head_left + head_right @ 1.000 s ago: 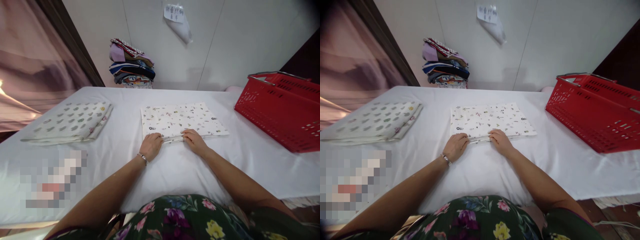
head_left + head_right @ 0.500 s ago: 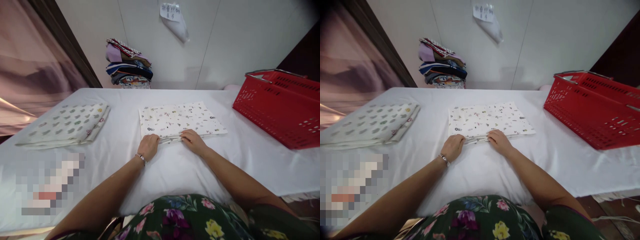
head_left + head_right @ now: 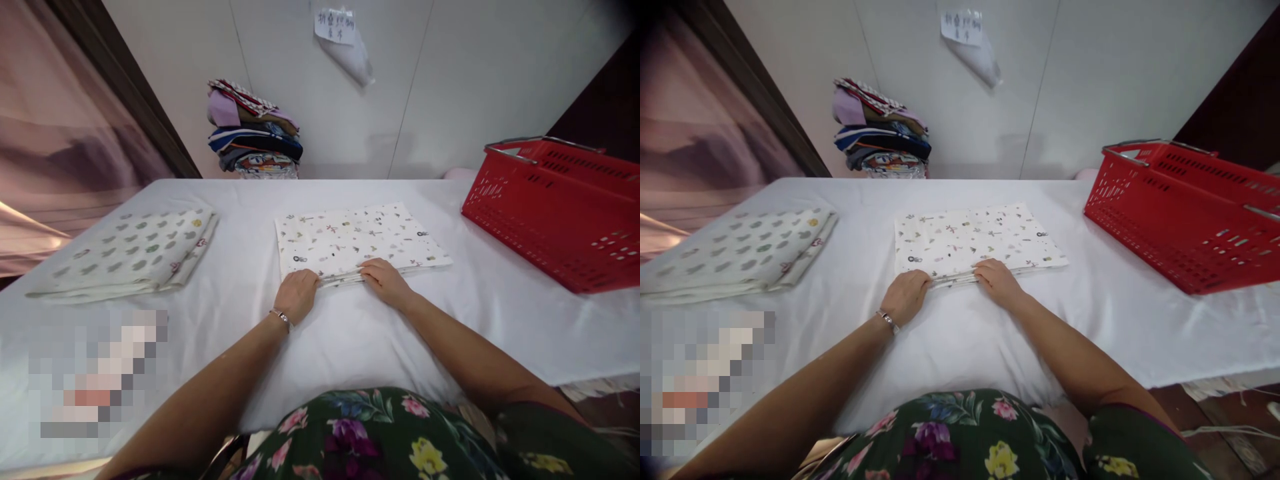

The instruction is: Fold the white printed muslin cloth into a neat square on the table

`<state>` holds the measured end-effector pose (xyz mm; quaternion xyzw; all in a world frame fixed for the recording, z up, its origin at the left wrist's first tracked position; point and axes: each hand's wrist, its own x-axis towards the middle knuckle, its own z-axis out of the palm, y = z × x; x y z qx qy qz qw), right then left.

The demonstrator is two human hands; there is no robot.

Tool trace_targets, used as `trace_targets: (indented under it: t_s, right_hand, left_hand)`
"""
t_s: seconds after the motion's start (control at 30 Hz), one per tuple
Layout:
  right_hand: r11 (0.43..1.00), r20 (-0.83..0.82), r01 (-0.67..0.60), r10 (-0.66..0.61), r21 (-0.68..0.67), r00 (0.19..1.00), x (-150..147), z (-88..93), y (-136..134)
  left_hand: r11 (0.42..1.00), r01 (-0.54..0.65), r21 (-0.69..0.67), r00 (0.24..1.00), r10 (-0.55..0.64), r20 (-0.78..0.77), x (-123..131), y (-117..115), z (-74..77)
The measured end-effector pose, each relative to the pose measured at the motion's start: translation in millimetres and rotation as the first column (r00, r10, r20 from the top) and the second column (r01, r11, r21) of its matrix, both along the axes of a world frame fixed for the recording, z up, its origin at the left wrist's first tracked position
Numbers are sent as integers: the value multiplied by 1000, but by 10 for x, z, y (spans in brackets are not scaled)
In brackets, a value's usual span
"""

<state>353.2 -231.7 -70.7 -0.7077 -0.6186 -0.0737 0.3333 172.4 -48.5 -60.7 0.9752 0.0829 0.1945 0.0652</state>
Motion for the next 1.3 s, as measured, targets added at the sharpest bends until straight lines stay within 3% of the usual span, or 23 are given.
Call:
trace_targets:
  t_s: [0.33,0.93,1.17,1.3]
  right_hand:
    - [995,84,-81,86,-64,993,97,-56,-37]
    - [997,52,74,-74,-11,996,21,-28,-23]
    - [999,122,-28,29,-16,992,51,-56,-23]
    - [998,174,-60,65,-32,983,73,-66,-24]
  left_hand:
    - [997,76,-30,997,-75,10,-55,11,3]
    - [999,-43,-26,999,43,-6,-17,6,38]
    - [998,-53,43,998,54,-17,-38,-5,17]
    - [998,2,64,1000,-3,3,-56,22,-23]
